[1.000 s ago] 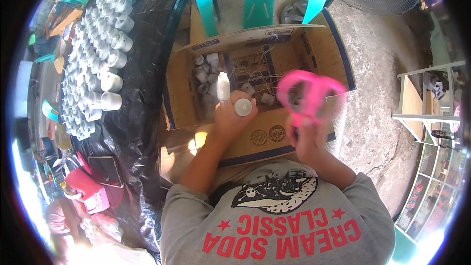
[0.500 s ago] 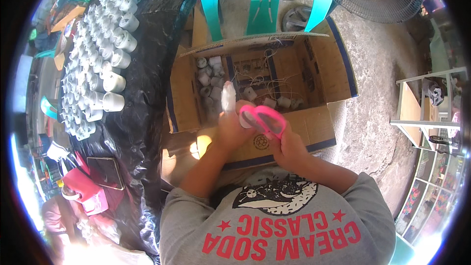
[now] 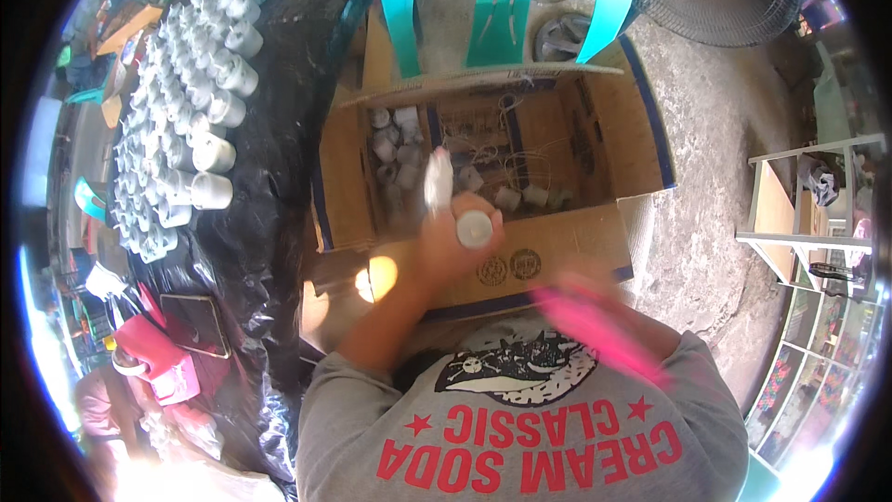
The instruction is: The person repeatedly picks small white cylindrical objects from a cardboard box, threads a white string through them, and uses pink scissors to cut the string. The person handles the objects one at a time and places them back into the box after cutting.
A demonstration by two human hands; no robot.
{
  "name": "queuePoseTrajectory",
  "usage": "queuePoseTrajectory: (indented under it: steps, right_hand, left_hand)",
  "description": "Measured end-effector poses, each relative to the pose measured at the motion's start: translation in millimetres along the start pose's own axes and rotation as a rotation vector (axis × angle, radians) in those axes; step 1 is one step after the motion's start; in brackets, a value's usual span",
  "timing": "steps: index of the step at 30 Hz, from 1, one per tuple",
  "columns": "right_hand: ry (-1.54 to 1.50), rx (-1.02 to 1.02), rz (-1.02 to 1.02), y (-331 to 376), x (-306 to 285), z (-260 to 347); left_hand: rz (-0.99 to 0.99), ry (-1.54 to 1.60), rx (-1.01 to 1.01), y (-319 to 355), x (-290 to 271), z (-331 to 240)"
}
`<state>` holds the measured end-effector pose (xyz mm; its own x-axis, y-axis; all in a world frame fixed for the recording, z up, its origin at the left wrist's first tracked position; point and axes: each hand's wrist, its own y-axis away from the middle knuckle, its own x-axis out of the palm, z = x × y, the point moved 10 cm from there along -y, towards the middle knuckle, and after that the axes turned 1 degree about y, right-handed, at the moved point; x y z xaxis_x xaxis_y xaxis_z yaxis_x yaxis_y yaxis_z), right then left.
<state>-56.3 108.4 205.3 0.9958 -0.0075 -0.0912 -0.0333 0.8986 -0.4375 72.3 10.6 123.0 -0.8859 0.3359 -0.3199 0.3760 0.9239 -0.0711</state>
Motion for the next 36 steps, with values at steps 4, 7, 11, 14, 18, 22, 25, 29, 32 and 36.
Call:
queuePoseTrajectory:
  steps: [4, 7, 11, 14, 18, 22, 25, 29, 32, 36]
  right_hand:
    - [0.32, -0.021, 0.152, 0.5, 9.0, -5.1]
    - [-0.116, -0.251, 0.071, 16.4, -22.9, 24.1]
    - [0.201, 0.038, 0.289, 28.5, -8.5, -10.2]
    - [0.02, -0.262, -0.13, 23.6, -29.1, 25.1]
    - [0.624, 0.536, 0.153, 15.6, -10.1, -38.0]
    - [0.254, -0.107, -0.113, -1.9, -34.2, 40.6]
    - [0.464, 0.112, 0.21, -7.8, -5.3, 13.7]
    - [0.922, 0.453, 0.392, 9.4, -4.6, -22.6]
    - [1.023, 0.562, 0.479, 23.3, -13.5, -31.6]
    - [0.827, 0.366, 0.299, 31.0, -18.9, -39.4]
  left_hand:
    - [-0.036, -0.112, 0.068, -3.7, 2.1, -6.4]
    - [0.059, -0.237, -0.228, -0.3, 8.1, 23.3]
    - [0.021, -0.153, 0.026, -3.2, 6.2, -7.0]
    - [0.029, -0.115, -0.06, 3.0, 4.8, -3.8]
    - [0.072, -0.124, 0.038, 2.8, 3.6, -12.7]
    - [0.041, -0.135, -0.028, 3.0, 3.5, -4.5]
    - [0.028, -0.016, 0.1, 1.0, 5.6, -18.2]
    - [0.029, -0.217, -0.036, 0.3, 2.5, -6.4]
    - [0.085, -0.048, 0.016, 2.0, 7.6, -14.6]
    - [0.084, -0.225, 0.044, 2.7, 3.7, -18.8]
